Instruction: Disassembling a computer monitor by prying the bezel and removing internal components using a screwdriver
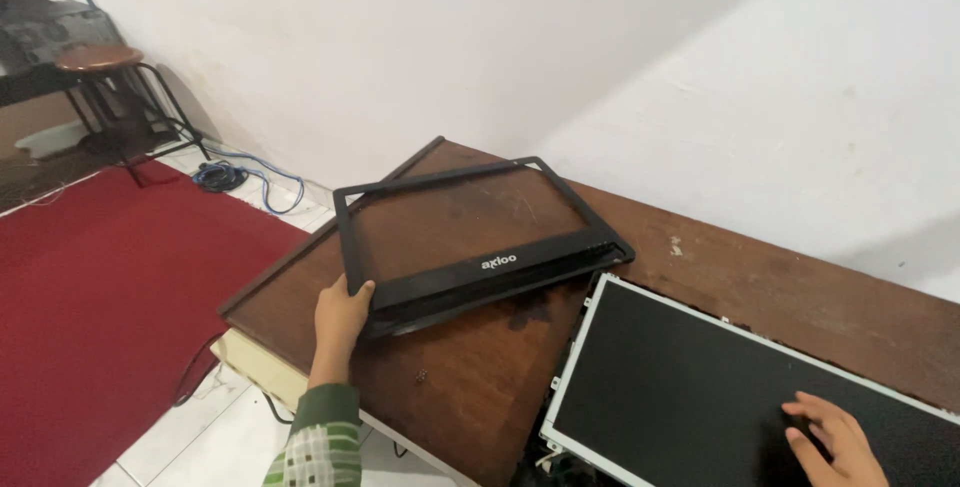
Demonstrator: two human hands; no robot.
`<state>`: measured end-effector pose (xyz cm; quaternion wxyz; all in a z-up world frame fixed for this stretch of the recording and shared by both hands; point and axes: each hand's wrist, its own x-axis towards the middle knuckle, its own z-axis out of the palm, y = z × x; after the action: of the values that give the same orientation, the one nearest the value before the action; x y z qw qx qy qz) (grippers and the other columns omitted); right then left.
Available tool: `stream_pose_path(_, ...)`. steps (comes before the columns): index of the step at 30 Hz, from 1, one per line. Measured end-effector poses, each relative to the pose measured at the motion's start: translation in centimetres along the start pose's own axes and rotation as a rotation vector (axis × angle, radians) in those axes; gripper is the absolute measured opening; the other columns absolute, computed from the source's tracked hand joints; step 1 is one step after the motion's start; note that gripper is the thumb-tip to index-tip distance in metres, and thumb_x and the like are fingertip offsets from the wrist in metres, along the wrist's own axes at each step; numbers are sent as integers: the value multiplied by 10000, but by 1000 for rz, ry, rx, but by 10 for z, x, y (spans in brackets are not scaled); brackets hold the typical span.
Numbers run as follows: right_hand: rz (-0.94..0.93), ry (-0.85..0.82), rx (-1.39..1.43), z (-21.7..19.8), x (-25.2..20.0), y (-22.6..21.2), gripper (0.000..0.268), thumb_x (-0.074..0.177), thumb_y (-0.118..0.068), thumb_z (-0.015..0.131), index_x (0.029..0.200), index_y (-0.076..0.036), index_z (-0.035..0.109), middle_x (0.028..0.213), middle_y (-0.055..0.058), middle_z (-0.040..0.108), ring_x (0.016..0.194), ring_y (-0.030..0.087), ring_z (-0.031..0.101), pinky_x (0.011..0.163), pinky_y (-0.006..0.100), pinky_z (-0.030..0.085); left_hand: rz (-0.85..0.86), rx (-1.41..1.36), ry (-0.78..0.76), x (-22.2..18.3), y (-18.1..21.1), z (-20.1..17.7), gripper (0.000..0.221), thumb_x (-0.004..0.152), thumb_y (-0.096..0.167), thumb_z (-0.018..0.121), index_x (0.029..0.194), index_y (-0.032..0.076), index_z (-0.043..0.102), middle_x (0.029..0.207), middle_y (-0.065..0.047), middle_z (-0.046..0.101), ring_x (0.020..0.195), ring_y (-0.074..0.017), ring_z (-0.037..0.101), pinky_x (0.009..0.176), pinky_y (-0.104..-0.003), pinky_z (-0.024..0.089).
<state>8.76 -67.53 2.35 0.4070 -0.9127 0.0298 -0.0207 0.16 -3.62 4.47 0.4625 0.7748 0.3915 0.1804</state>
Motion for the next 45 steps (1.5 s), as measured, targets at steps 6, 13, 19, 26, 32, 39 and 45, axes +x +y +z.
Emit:
stream_pose_path(6,49,-43,-16,-7,-17,-30,318,1015,-166,591,1290,-89,731,1512,45,566,1447,202,493,1244,438,384,163,275,12,52,-38,14,520,973,388,557,1309,-1,634,1193,-292,685,1114,-497,627,930,-564,517)
stream_pose_path(13,-195,2,-48,-1,-10,10,358,951,-152,609,1292,-94,700,1516,76,541,1480,193,447,1228,428,369,14,601,-11,18,-2,4,591,1048,559,363,1331,76,553,1344,-227,461,1089,-505,637,923,-613,516)
stream_pose_path(19,-1,-56,-61,-11,-31,-45,363,1003,-183,559,1336,-80,659,1534,61,470,1486,215,404,1240,474,357,207,541,50,29,-35,-6,783,895,669,444,1571,276,402,1619,-26,383,1444,-406,348,1110,-625,246)
stream_pose_path(26,-254,1,-32,-3,-20,4,358,956,-131,594,1300,-72,676,1503,103,504,1454,211,448,1203,430,385,265,488,16,17,-33,-11,659,885,608,469,1487,344,525,1559,84,494,1427,-330,389,1098,-558,233)
stream_pose_path(32,-176,-4,-24,-7,-31,-20,328,974,-146,587,1279,-87,693,1512,65,512,1422,210,476,1200,438,385,267,446,-7,-2,-17,-13,605,893,735,382,1417,488,556,1579,130,480,1458,-265,373,1137,-521,168)
stream_pose_path(39,-209,1,-36,-6,-28,-10,350,961,-147,598,1294,-95,689,1500,66,538,1393,229,516,1184,439,389,311,343,54,-14,-8,-16,382,961,541,512,1101,295,769,1222,76,734,1306,-191,555,1102,-479,229)
stream_pose_path(45,-193,-14,-59,-7,-29,-11,343,967,-179,598,1292,-125,691,1516,43,544,1367,222,533,1132,426,405,359,399,71,-8,-19,-13,360,920,551,580,1173,331,713,1111,70,713,1283,-214,545,1097,-483,241)
